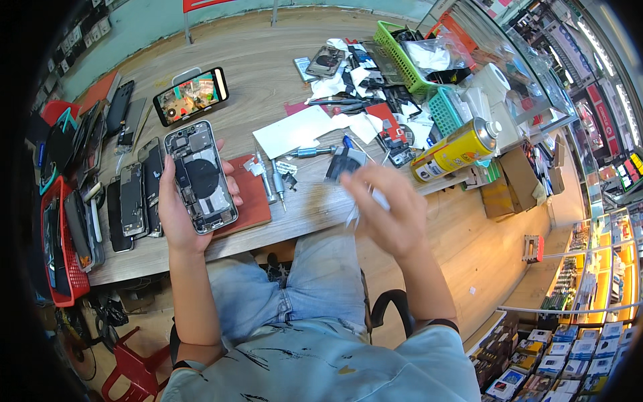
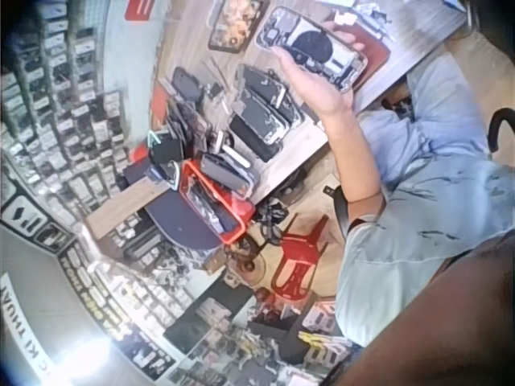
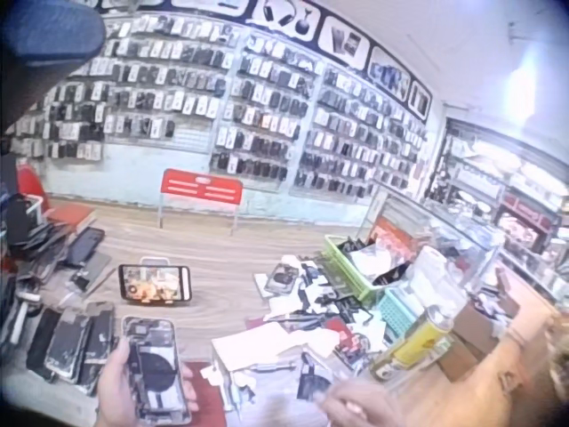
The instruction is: The person removes the back cover of a smartphone, disconnects the battery, and replaces it with a new one. The person then reconnects the battery, closes the back cover, and tests the device by turning it on. The process is repeated on a second smartphone.
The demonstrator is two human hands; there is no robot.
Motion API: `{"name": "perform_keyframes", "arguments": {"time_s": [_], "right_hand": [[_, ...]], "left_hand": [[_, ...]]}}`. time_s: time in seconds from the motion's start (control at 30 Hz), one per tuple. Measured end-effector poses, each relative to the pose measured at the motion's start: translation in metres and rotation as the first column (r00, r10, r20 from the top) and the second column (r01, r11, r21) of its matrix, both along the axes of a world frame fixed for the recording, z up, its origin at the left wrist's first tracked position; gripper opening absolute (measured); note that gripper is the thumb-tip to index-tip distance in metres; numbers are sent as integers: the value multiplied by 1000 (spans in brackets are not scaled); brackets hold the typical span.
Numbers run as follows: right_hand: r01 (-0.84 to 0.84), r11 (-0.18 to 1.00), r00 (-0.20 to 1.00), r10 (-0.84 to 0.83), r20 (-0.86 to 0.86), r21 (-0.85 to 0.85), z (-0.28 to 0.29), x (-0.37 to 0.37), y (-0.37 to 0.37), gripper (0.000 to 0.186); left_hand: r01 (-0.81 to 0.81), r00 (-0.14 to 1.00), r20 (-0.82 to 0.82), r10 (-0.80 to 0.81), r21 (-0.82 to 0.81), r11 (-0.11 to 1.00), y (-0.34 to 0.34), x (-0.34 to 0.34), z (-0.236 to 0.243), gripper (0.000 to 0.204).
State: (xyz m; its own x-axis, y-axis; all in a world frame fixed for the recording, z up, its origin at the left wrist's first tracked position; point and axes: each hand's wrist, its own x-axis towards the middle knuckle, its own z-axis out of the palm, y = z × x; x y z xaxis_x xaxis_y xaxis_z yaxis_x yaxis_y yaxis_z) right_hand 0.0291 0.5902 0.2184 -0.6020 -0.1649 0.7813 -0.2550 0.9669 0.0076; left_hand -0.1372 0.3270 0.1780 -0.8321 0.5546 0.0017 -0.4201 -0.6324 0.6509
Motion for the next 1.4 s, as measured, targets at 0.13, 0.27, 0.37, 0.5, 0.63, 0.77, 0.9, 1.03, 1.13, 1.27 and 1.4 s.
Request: {"name": "perform_keyframes", "arguments": {"time_s": [0.13,0.27,0.37,0.5,0.63,0.77,0.9,1.03,1.13,1.27,1.4], "right_hand": [[304,912,952,-283,113,-276,4,-35,44,23],[624,780,774,-609,176,-47,6,-60,112,13],[763,642,608,-753,249,79,-1,-88,148,16],[868,472,411,-857,310,156,-14,-122,172,21],[880,458,412,-868,276,128,-27,-129,172,22],[752,654,642,-755,136,83,-31,-105,123,30],[683,729,688,-664,291,49,-38,-68,51,40],[668,743,645,-602,471,34,-57,-46,1,43],[654,754,672,-549,497,-50,-81,-37,-5,45],[607,769,769,-505,393,-199,-102,-38,-5,46],[620,751,772,-532,349,-228,-96,-37,-13,48]], "left_hand": [[6,1000,0,-6,7,1000,-1,1,0,81],[18,1000,8,-18,7,1000,3,0,0,80],[45,999,-20,-45,22,999,-2,-3,-5,80],[39,999,-1,-39,40,998,-4,-3,-4,77],[100,995,19,-101,28,995,-8,-9,-13,76],[107,994,22,-107,-32,994,-8,-8,-8,77],[66,994,95,-61,-52,996,-6,-7,-8,74],[-105,992,-101,80,-264,959,-8,2,0,36],[-351,891,-438,124,-488,799,-15,7,-8,32],[-546,790,-607,90,-629,553,-20,21,-2,56],[-499,835,-539,-110,-827,259,-22,33,26,72]]}}
